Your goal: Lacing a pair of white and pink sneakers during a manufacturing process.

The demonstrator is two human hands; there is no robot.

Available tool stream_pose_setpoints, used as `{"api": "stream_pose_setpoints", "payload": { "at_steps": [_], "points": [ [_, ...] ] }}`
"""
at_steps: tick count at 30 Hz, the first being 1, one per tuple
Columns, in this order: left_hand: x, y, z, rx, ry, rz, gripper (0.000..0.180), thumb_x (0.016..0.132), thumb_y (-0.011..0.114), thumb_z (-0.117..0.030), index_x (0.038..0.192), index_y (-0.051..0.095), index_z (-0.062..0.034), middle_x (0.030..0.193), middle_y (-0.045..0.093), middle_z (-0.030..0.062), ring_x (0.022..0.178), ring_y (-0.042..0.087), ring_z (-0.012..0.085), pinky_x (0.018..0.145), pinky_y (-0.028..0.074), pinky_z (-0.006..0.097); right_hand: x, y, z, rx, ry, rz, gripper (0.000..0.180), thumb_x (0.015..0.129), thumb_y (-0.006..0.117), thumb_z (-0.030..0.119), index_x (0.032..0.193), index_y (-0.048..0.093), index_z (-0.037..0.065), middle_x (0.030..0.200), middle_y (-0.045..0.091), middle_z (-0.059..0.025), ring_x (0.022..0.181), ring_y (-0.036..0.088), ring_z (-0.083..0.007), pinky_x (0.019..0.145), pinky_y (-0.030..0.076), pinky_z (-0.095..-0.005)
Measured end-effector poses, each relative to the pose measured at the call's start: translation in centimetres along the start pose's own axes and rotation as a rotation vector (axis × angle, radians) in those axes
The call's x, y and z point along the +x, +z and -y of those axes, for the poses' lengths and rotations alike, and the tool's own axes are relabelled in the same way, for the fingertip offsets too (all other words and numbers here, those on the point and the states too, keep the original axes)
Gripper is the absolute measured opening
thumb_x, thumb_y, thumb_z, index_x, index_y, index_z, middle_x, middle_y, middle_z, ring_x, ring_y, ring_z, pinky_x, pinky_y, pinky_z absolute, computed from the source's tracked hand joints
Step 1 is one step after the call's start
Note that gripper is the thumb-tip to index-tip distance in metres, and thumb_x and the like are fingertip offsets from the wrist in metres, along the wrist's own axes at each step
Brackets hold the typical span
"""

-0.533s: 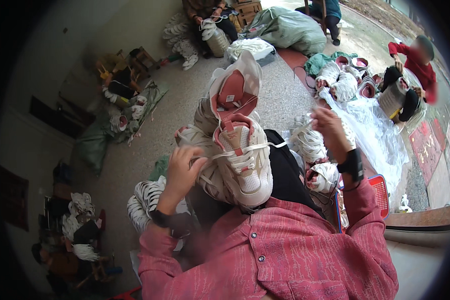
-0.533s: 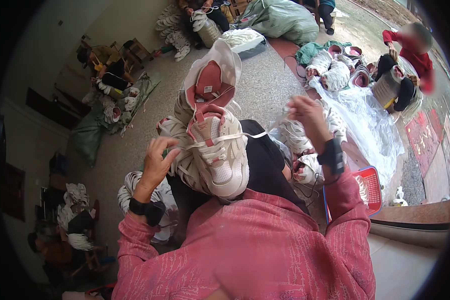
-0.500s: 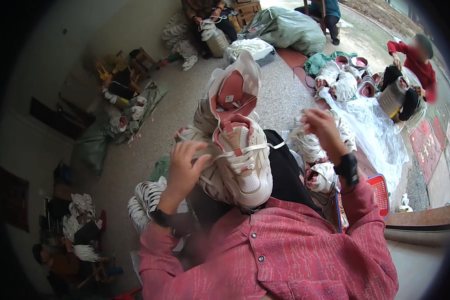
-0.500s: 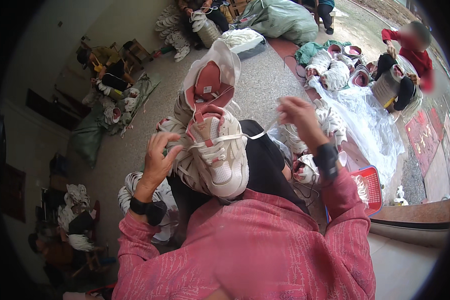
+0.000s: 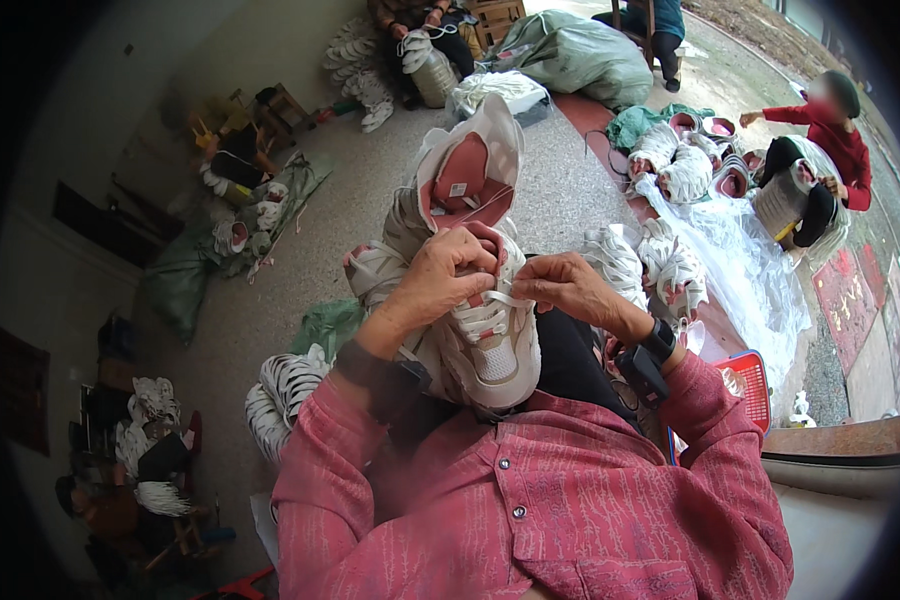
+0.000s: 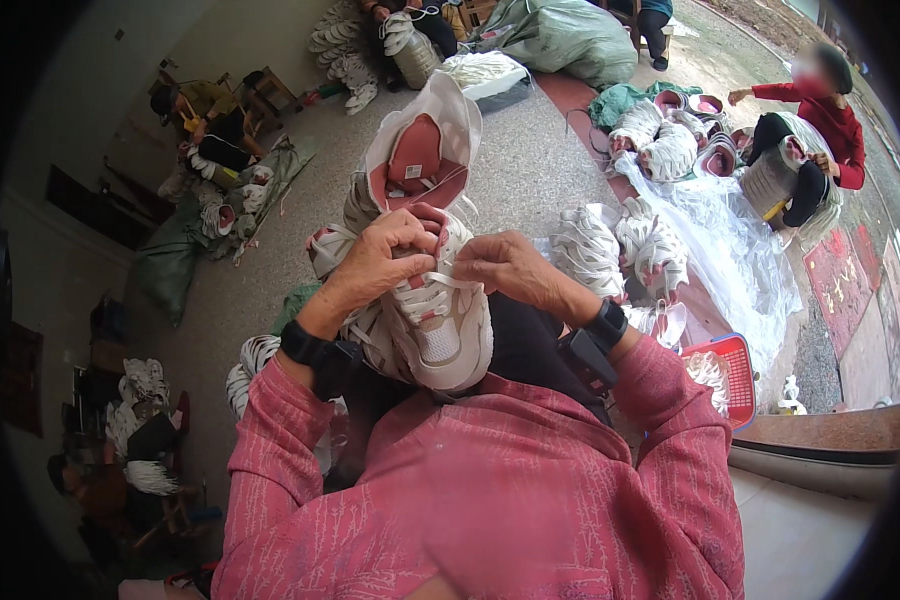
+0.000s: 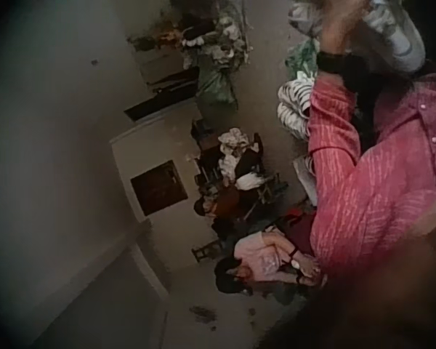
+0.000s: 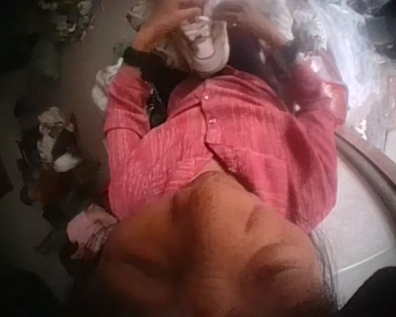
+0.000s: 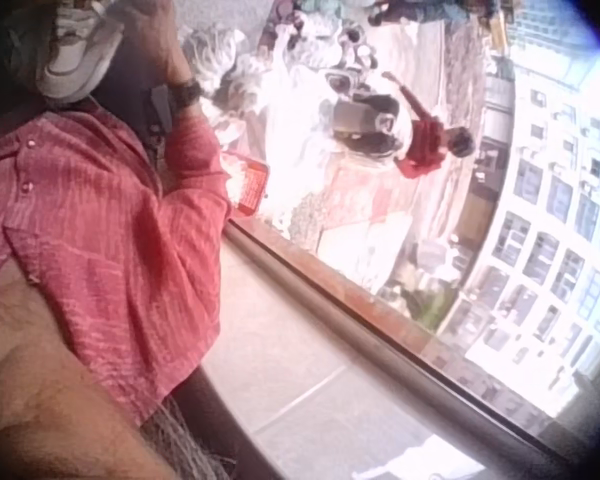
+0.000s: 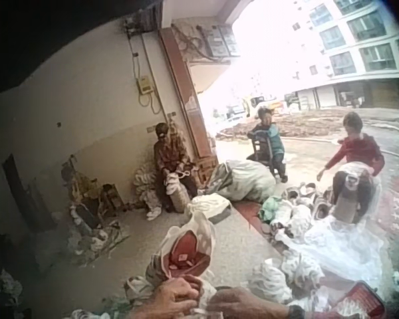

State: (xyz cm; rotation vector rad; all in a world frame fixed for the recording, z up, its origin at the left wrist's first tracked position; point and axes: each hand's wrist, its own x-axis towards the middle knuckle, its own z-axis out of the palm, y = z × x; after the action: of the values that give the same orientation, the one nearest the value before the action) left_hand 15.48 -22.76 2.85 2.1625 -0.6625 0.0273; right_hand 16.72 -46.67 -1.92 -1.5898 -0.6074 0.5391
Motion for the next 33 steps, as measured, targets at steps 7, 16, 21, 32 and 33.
{"api": "stream_pose_setpoints", "payload": {
  "at_steps": [7, 16, 21, 32, 33],
  "points": [
    [0.3, 0.1, -0.8, -0.058, -0.012, 0.042, 0.012, 0.071, 0.078, -0.003, 0.082, 0.075, -0.0064, 0.094, 0.064, 0.0042, 0.1, 0.061, 0.0206, 0.088, 0.047, 0.034, -0.1, -0.5, 0.3, 0.185, 0.03, 0.079, 0.026, 0.096, 0.06, 0.023, 0.092, 0.07, -0.001, 0.082, 0.067, -0.001, 0.073, 0.057, -0.0082, 0.07, 0.045, -0.023],
    [0.4, 0.1, -0.9, 0.119, -0.001, 0.102, 0.014, 0.068, 0.078, -0.007, 0.082, 0.075, -0.0099, 0.095, 0.066, 0.0027, 0.103, 0.06, 0.0215, 0.093, 0.042, 0.036, 0.7, 0.7, -1.1, -0.413, -0.222, -0.143, 0.024, 0.093, 0.063, 0.024, 0.092, 0.071, 0.002, 0.082, 0.067, 0.0004, 0.071, 0.058, -0.0083, 0.063, 0.048, -0.0266],
    [0.4, 0.1, -0.8, 0.141, -0.035, 0.1, 0.015, 0.069, 0.078, -0.011, 0.083, 0.074, -0.0098, 0.095, 0.066, 0.0022, 0.102, 0.058, 0.0216, 0.096, 0.039, 0.035, 1.3, -0.3, -0.4, 0.135, 0.12, -0.004, 0.026, 0.088, 0.072, 0.025, 0.093, 0.069, 0.0, 0.075, 0.066, -0.0051, 0.07, 0.061, -0.0156, 0.064, 0.05, -0.0333],
    [0.6, 0.1, -0.9, 0.139, -0.032, 0.131, 0.013, 0.073, 0.078, -0.007, 0.084, 0.073, -0.0051, 0.089, 0.062, 0.0003, 0.101, 0.052, 0.0191, 0.097, 0.038, 0.035, 4.3, -2.8, 0.7, -0.224, -0.503, 0.146, 0.029, 0.078, 0.083, 0.014, 0.101, 0.067, 0.008, 0.101, 0.06, -0.0036, 0.087, 0.06, -0.0154, 0.075, 0.049, -0.0292],
    [0.6, 0.1, -1.0, 0.137, -0.053, 0.129, 0.013, 0.073, 0.078, -0.007, 0.084, 0.073, -0.005, 0.089, 0.062, 0.0002, 0.101, 0.052, 0.0188, 0.097, 0.038, 0.035, 4.4, -2.7, 0.4, -0.204, -0.478, 0.14, 0.027, 0.078, 0.084, 0.016, 0.097, 0.066, 0.007, 0.099, 0.059, -0.0028, 0.087, 0.059, -0.0148, 0.075, 0.049, -0.0293]
  ]
}}
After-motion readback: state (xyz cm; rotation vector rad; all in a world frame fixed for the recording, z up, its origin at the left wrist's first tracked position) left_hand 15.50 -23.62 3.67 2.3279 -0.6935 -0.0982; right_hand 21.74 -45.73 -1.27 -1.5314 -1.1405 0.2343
